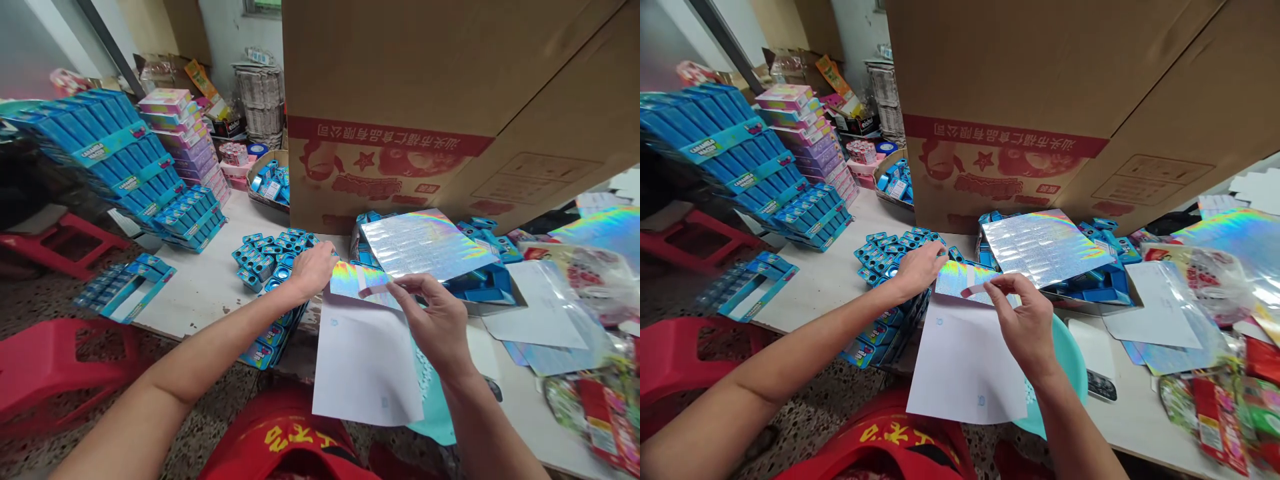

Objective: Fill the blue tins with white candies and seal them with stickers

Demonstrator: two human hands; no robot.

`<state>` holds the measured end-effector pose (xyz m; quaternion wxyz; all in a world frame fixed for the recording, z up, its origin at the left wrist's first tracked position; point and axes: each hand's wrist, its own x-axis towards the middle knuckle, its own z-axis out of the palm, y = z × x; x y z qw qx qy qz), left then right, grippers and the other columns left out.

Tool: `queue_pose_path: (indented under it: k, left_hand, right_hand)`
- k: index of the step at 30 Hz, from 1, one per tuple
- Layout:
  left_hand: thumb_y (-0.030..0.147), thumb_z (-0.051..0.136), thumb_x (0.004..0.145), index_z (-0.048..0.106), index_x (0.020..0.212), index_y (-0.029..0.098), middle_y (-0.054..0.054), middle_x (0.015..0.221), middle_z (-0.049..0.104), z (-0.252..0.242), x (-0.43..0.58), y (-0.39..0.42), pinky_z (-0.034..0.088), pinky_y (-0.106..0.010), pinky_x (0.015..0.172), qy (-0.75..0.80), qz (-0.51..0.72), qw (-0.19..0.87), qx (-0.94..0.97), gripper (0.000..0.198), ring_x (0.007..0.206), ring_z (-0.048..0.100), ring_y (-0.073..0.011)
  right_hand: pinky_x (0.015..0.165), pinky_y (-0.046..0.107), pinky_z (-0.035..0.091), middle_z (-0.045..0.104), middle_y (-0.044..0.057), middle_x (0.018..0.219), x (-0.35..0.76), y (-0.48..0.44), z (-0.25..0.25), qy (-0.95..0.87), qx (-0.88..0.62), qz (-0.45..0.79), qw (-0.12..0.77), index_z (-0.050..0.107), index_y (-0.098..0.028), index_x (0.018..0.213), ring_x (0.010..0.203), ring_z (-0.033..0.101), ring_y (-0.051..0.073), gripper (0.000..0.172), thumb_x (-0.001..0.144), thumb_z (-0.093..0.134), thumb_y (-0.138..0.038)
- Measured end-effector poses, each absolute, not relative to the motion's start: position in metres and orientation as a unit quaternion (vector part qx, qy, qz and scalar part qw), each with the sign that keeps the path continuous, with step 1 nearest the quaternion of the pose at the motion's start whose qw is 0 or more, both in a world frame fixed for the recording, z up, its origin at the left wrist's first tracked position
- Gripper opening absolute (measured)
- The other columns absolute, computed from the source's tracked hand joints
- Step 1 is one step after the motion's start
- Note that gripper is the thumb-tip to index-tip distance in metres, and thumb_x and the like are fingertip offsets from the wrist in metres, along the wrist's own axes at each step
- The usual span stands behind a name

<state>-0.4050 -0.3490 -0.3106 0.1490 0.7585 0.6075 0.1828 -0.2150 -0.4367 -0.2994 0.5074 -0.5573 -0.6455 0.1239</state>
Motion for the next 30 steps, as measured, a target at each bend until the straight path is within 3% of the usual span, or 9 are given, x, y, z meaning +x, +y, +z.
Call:
queue_pose_path:
  k: [3,6,8,11,16,21,24,27,30]
  left_hand:
    - [0.036,0.038,0.093,0.061,0.101,0.017,-0.008,0.104,0.064,-0.298,-0.414,-0.365,0.042,-0.031,0.082,0.532,0.294,0.218,0.764,0.031,0.096,0.058,-0.0192]
    - [0.042,0.055,0.083,0.059,0.111,0.019,-0.006,0.109,0.063,-0.290,-0.419,-0.380,0.044,-0.029,0.080,0.430,0.303,0.354,0.774,0.036,0.094,0.057,-0.0172]
    - [0.037,0.062,0.077,0.063,0.101,0.019,-0.004,0.100,0.065,-0.290,-0.420,-0.385,0.044,-0.029,0.078,0.405,0.287,0.403,0.769,0.031,0.089,0.057,-0.0166]
    - [0.029,0.058,0.078,0.062,0.075,0.016,-0.002,0.077,0.063,-0.293,-0.427,-0.383,0.044,-0.028,0.073,0.405,0.299,0.472,0.724,0.014,0.076,0.056,-0.0137]
    - [0.028,0.060,0.076,0.059,0.073,0.014,-0.001,0.069,0.060,-0.291,-0.463,-0.373,0.045,-0.027,0.072,0.419,0.350,0.521,0.656,0.014,0.070,0.056,-0.0118]
    - [0.049,0.056,0.081,0.057,0.105,0.015,-0.010,0.106,0.063,-0.291,-0.492,-0.383,0.046,-0.026,0.069,0.416,0.430,0.563,0.571,0.042,0.091,0.060,-0.0169]
    - [0.052,0.066,0.072,0.055,0.114,0.017,-0.014,0.122,0.057,-0.297,-0.493,-0.395,0.048,-0.028,0.073,0.350,0.418,0.626,0.558,0.056,0.103,0.058,-0.0218]
    - [0.040,0.072,0.068,0.062,0.091,0.015,-0.007,0.089,0.066,-0.301,-0.496,-0.401,0.047,-0.028,0.069,0.381,0.369,0.635,0.562,0.036,0.080,0.061,-0.0161]
    - [0.033,0.065,0.073,0.060,0.073,0.014,0.001,0.063,0.057,-0.300,-0.509,-0.398,0.044,-0.025,0.061,0.439,0.359,0.588,0.577,0.019,0.060,0.053,-0.0095]
  right_hand:
    - [0.063,0.027,0.050,0.065,-0.001,0.070,-0.231,-0.437,-0.302,-0.620,-0.560,0.165,0.524,0.063,-0.021,0.077,0.064,0.060,0.013,0.011,0.080,0.065,-0.031]
    - [0.065,0.028,0.050,0.065,-0.001,0.070,-0.247,-0.438,-0.303,-0.608,-0.553,0.196,0.535,0.063,-0.021,0.077,0.065,0.060,0.014,0.011,0.080,0.065,-0.032]
    - [0.067,0.029,0.050,0.065,-0.001,0.072,-0.256,-0.439,-0.305,-0.598,-0.549,0.215,0.543,0.063,-0.021,0.078,0.068,0.061,0.014,0.012,0.080,0.065,-0.032]
    - [0.068,0.030,0.050,0.065,-0.001,0.074,-0.268,-0.439,-0.309,-0.569,-0.544,0.251,0.563,0.063,-0.020,0.079,0.069,0.061,0.014,0.014,0.079,0.066,-0.034]
    - [0.068,0.030,0.051,0.066,0.000,0.074,-0.291,-0.438,-0.313,-0.523,-0.531,0.308,0.591,0.063,-0.019,0.080,0.069,0.062,0.014,0.015,0.077,0.068,-0.034]
    - [0.067,0.029,0.050,0.065,0.000,0.072,-0.314,-0.442,-0.305,-0.506,-0.529,0.337,0.592,0.063,-0.019,0.078,0.068,0.061,0.013,0.015,0.077,0.068,-0.034]
    - [0.066,0.027,0.049,0.065,-0.001,0.072,-0.324,-0.445,-0.303,-0.499,-0.519,0.362,0.592,0.064,-0.020,0.077,0.068,0.060,0.013,0.015,0.076,0.069,-0.033]
    - [0.066,0.027,0.049,0.067,-0.001,0.073,-0.335,-0.446,-0.304,-0.483,-0.519,0.381,0.594,0.064,-0.020,0.077,0.068,0.061,0.013,0.014,0.076,0.070,-0.033]
    - [0.067,0.028,0.050,0.070,0.001,0.076,-0.349,-0.447,-0.306,-0.469,-0.528,0.394,0.588,0.067,-0.020,0.080,0.070,0.063,0.014,0.014,0.077,0.069,-0.033]
